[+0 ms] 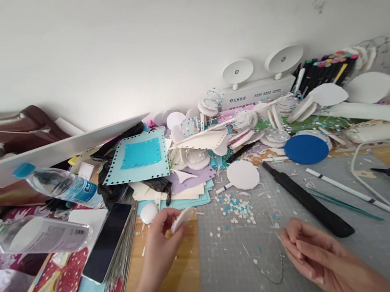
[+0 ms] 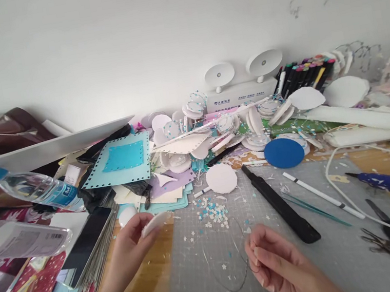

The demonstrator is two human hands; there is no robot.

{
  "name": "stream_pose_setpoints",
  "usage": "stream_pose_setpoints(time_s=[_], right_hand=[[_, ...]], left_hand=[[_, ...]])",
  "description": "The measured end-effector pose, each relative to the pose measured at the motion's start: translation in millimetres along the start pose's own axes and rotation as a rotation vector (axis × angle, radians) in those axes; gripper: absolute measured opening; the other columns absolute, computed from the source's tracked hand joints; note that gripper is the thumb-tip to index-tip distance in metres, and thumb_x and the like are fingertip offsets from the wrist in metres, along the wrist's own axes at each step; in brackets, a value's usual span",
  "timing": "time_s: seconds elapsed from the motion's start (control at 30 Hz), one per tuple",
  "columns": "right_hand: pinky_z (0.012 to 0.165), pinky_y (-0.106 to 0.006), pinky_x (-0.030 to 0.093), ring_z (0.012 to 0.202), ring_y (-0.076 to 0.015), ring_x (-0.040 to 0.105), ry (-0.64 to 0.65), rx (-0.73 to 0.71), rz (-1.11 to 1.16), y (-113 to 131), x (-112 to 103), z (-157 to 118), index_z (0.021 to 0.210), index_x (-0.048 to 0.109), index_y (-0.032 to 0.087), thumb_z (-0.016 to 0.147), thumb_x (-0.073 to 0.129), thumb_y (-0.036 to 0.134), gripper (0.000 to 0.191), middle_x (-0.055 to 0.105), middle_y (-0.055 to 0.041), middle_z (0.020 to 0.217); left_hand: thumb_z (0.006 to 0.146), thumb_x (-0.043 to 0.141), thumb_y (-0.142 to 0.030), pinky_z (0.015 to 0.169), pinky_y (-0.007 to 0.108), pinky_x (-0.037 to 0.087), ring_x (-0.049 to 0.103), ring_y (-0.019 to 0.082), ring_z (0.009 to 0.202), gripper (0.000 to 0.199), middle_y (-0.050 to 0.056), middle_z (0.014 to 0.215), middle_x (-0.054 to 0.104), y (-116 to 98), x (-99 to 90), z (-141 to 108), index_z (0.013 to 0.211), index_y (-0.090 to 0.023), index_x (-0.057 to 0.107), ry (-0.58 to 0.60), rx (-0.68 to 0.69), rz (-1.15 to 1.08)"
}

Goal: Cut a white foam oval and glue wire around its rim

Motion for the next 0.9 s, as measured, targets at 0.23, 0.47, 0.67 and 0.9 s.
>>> stream_pose_setpoints(time_s=[0.23, 0.47, 0.67, 0.9], right_hand=[[0.057, -0.018, 0.040, 0.062, -0.0072, 0.049, -0.110, -0.138, 0.053, 5, 5, -2, 0.081, 0.065, 0.021, 0.078, 0.080, 0.030, 0.017, 0.055, 0.0014, 0.075], [0.057, -0.018, 0.042, 0.062, -0.0065, 0.050, -0.047, -0.270, -0.065, 11, 49, -15, 0.083, 0.061, 0.021, 0.085, 0.073, 0.032, 0.016, 0.054, 0.0028, 0.074], [0.058, -0.021, 0.045, 0.063, -0.0097, 0.055, 0.021, -0.408, -0.419, 18, 78, -23, 0.090, 0.056, 0.024, 0.096, 0.058, 0.036, 0.013, 0.058, 0.0025, 0.070], [0.093, -0.043, 0.049, 0.109, -0.0264, 0.052, -0.225, -1.125, -1.025, 62, 65, -32, 0.126, 0.046, 0.027, 0.076, 0.078, 0.033, 0.060, 0.047, -0.0104, 0.121]], left_hand=[[0.088, 0.061, -0.030, 0.084, 0.028, 0.050, 0.061, 0.015, 0.092, 0.018, 0.001, 0.094, 0.062, -45, 31.1, -17, 0.080, -0.021, 0.049, 0.317, -0.005, -0.479], [0.083, 0.067, -0.032, 0.091, 0.047, 0.055, 0.068, 0.019, 0.083, 0.026, 0.004, 0.088, 0.069, -56, 59.5, -34, 0.096, -0.020, 0.048, 0.475, -0.310, -1.063], [0.076, 0.076, -0.021, 0.069, 0.028, 0.060, 0.068, 0.016, 0.076, 0.037, 0.005, 0.089, 0.069, -65, 61.5, -39, 0.104, -0.018, 0.053, 0.526, -0.328, -1.073], [0.078, 0.074, -0.019, 0.060, 0.019, 0.056, 0.068, 0.015, 0.077, 0.037, 0.006, 0.091, 0.070, -64, 83.0, -22, 0.107, -0.016, 0.053, 0.455, -0.347, -1.172]])
Point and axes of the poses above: each hand's wrist, its own z-axis towards the middle knuckle, its own x-axis out of the palm, y = z × x, the point moved 8 cm from there along z, towards the middle knuckle
